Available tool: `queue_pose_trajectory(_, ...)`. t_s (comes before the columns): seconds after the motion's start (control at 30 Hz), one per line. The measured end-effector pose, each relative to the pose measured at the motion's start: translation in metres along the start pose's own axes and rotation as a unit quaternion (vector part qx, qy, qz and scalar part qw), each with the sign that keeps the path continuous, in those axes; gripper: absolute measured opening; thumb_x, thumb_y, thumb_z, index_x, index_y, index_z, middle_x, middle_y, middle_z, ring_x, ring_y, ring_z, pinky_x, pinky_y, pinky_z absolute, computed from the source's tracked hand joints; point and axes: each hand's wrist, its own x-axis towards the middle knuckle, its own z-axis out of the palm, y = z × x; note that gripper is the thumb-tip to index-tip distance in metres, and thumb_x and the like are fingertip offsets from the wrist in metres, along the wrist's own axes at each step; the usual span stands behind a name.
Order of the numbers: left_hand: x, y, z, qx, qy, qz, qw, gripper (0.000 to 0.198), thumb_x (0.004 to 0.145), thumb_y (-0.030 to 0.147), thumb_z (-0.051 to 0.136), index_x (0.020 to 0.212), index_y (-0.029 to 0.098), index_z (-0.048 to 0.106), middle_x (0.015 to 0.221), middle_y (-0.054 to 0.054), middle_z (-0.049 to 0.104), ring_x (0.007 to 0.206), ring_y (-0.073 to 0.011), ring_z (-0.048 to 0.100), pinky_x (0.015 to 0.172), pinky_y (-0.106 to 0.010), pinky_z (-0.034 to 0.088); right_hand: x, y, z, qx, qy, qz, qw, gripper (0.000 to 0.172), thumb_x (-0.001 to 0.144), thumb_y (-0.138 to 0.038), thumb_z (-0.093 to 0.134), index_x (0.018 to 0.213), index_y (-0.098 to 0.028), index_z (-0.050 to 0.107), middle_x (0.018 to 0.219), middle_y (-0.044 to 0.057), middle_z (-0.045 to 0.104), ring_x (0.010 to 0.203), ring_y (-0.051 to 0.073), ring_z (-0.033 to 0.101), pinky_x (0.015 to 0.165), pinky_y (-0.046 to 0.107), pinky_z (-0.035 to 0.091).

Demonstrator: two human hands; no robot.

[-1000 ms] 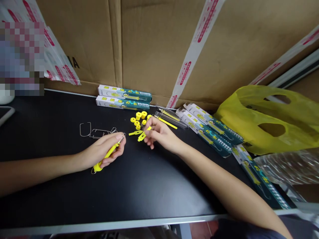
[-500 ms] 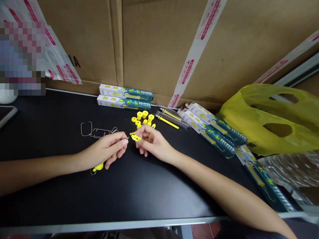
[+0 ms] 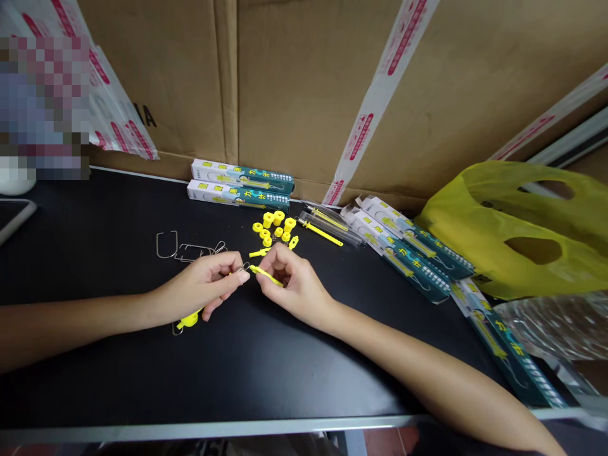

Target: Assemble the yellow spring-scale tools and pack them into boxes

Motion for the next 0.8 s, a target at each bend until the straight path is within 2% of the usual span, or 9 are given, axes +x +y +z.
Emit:
queue_pose_trajectory(0.37,0.0007,-0.0001,-0.0002,0.014,0.000,0.000,1.000,0.030,0.091,0.041,0.048,0.072,0.020,0.038,0.046,0.011,0.041,0.032,-0.0030,0.039,0.032,-0.012,0.034,-0.0010,-0.0012,0.0015,-0.004,0.007,0.015,1.000,0.013,0.086,-0.023,0.059,0.080,-0.018,0.048,0.064,-0.004,0.050,0.053,0.008,0.046,0.049,0.021,0.036)
queue_pose_trajectory(0.8,-0.0013,0.0040,0.0016,0.047,0.007,-0.003,0.999,0.030,0.091,0.040,0.047,0.071,0.020,0.036,0.045,0.011,0.040,0.031,-0.0039,0.040,0.033,-0.013,0.031,0.0012,-0.0034,-0.0075,-0.109,0.000,-0.041,0.993,0.007,0.084,-0.020,0.060,0.079,-0.017,0.056,0.064,-0.001,0.057,0.053,0.008,0.049,0.049,0.020,0.041)
